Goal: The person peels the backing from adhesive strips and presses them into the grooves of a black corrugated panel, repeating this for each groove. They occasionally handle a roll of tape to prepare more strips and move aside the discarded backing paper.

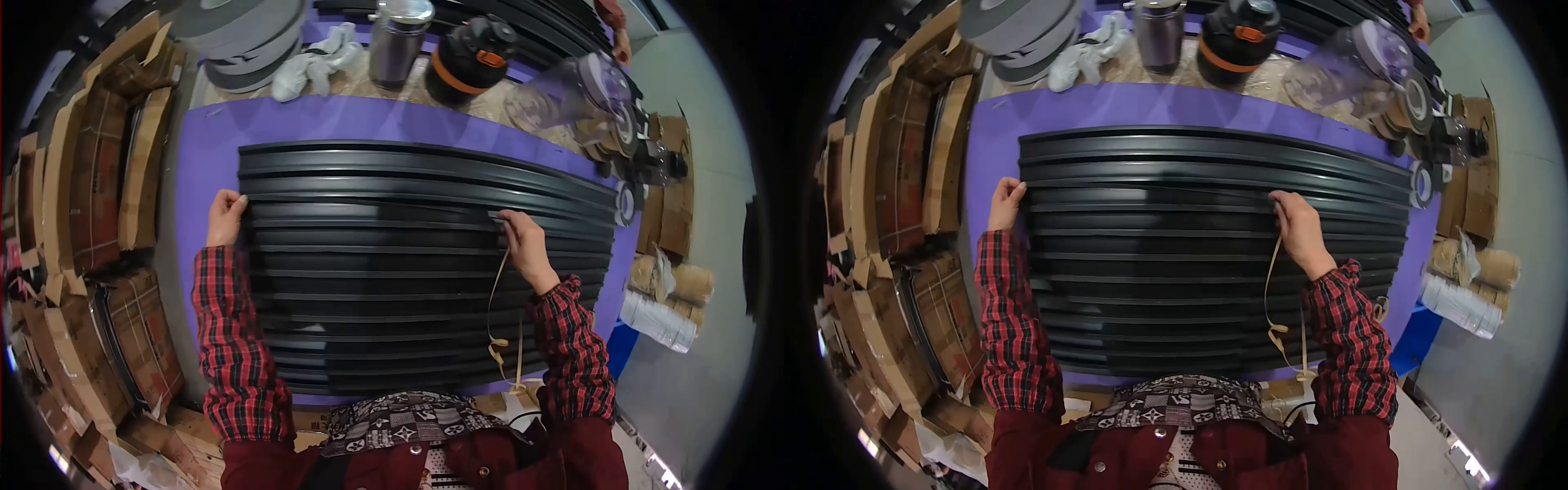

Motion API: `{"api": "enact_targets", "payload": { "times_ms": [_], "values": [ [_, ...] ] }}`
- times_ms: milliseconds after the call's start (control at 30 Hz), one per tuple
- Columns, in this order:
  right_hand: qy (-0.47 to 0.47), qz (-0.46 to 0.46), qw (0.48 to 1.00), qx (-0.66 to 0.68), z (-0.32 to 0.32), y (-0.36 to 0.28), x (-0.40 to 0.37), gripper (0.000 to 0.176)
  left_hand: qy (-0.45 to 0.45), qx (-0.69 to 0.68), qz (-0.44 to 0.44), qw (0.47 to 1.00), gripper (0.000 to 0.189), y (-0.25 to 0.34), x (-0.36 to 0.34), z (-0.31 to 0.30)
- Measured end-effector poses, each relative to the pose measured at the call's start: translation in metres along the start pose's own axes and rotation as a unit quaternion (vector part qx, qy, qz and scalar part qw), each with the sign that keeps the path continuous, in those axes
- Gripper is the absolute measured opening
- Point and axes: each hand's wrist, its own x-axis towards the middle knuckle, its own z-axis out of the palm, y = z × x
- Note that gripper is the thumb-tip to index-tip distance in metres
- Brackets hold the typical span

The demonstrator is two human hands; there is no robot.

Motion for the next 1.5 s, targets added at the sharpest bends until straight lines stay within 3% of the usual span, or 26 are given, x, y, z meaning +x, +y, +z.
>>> {"api": "enact_targets", "payload": {
  "times_ms": [67, 167, 233, 400, 533, 833, 900, 1000, 1033, 1100, 1167, 1233, 1300, 1333, 1367, 1400, 1433, 1467, 1500],
  "values": [
    [-0.003, 0.129, 0.987, 0.095, -0.010, 0.009, -0.002, 0.014, -0.017, 0.029, -0.021, 0.999, 0.009, -0.009, 0.004, -0.008],
    [-0.005, 0.245, 0.941, 0.235, -0.016, 0.024, 0.000, 0.012, -0.022, 0.040, -0.029, 0.999, 0.009, -0.014, 0.006, -0.014],
    [0.024, 0.206, 0.950, 0.232, -0.008, 0.045, 0.002, 0.012, -0.032, 0.044, -0.035, 0.998, 0.009, -0.010, 0.005, -0.015],
    [0.016, 0.242, 0.959, 0.146, -0.006, 0.050, 0.017, 0.010, -0.036, 0.027, -0.056, 0.997, 0.009, -0.013, 0.007, -0.020],
    [0.011, 0.246, 0.958, 0.144, -0.005, 0.053, 0.020, 0.011, -0.047, 0.021, -0.092, 0.994, 0.009, -0.006, 0.005, -0.022],
    [0.010, 0.235, 0.964, 0.122, -0.004, 0.054, 0.022, 0.015, -0.032, 0.025, -0.083, 0.996, 0.010, -0.015, 0.008, -0.024],
    [-0.022, 0.186, 0.981, 0.052, -0.010, 0.053, 0.021, 0.020, -0.037, 0.020, -0.087, 0.995, 0.010, -0.015, 0.008, -0.024],
    [-0.084, 0.216, 0.971, 0.052, -0.043, 0.060, 0.012, 0.026, -0.035, 0.017, -0.082, 0.996, 0.010, -0.016, 0.012, -0.022],
    [-0.130, 0.271, 0.936, 0.184, -0.063, 0.069, 0.005, 0.028, -0.024, 0.018, -0.080, 0.996, 0.011, -0.018, 0.012, -0.021],
    [-0.175, 0.268, 0.929, 0.187, -0.114, 0.073, -0.015, 0.024, -0.031, 0.008, -0.070, 0.997, 0.011, -0.029, 0.017, -0.024],
    [-0.202, 0.300, 0.928, 0.092, -0.170, 0.074, -0.037, 0.018, -0.033, -0.004, -0.059, 0.998, 0.011, -0.039, 0.026, -0.027],
    [-0.129, 0.272, 0.953, -0.014, -0.223, 0.075, -0.065, 0.012, -0.011, 0.079, -0.042, 0.996, 0.012, -0.045, 0.032, -0.030],
    [-0.083, 0.291, 0.950, 0.081, -0.248, 0.020, -0.087, 0.012, 0.117, 0.306, 0.131, 0.936, 0.014, 0.007, 0.011, 0.010],
    [-0.041, 0.221, 0.967, 0.116, -0.231, -0.022, -0.096, 0.012, 0.107, 0.147, 0.197, 0.963, 0.018, 0.068, -0.018, 0.067],
    [-0.002, 0.153, 0.977, 0.149, -0.197, -0.072, -0.100, 0.012, -0.033, 0.005, 0.054, 0.998, 0.022, 0.136, -0.059, 0.120],
    [-0.059, 0.049, 0.997, 0.021, -0.166, -0.117, -0.100, 0.015, -0.185, -0.073, 0.017, 0.980, 0.033, 0.167, -0.088, 0.164],
    [-0.092, -0.081, 0.991, -0.046, -0.123, -0.137, -0.104, 0.019, -0.340, -0.044, -0.018, 0.939, 0.048, 0.177, -0.105, 0.202],
    [-0.219, -0.081, 0.965, -0.115, -0.082, -0.156, -0.107, 0.023, -0.454, -0.035, -0.057, 0.888, 0.059, 0.192, -0.119, 0.231],
    [-0.263, -0.117, 0.955, -0.069, -0.044, -0.159, -0.111, 0.022, -0.535, -0.013, -0.090, 0.840, 0.060, 0.183, -0.119, 0.258]
  ]
}}
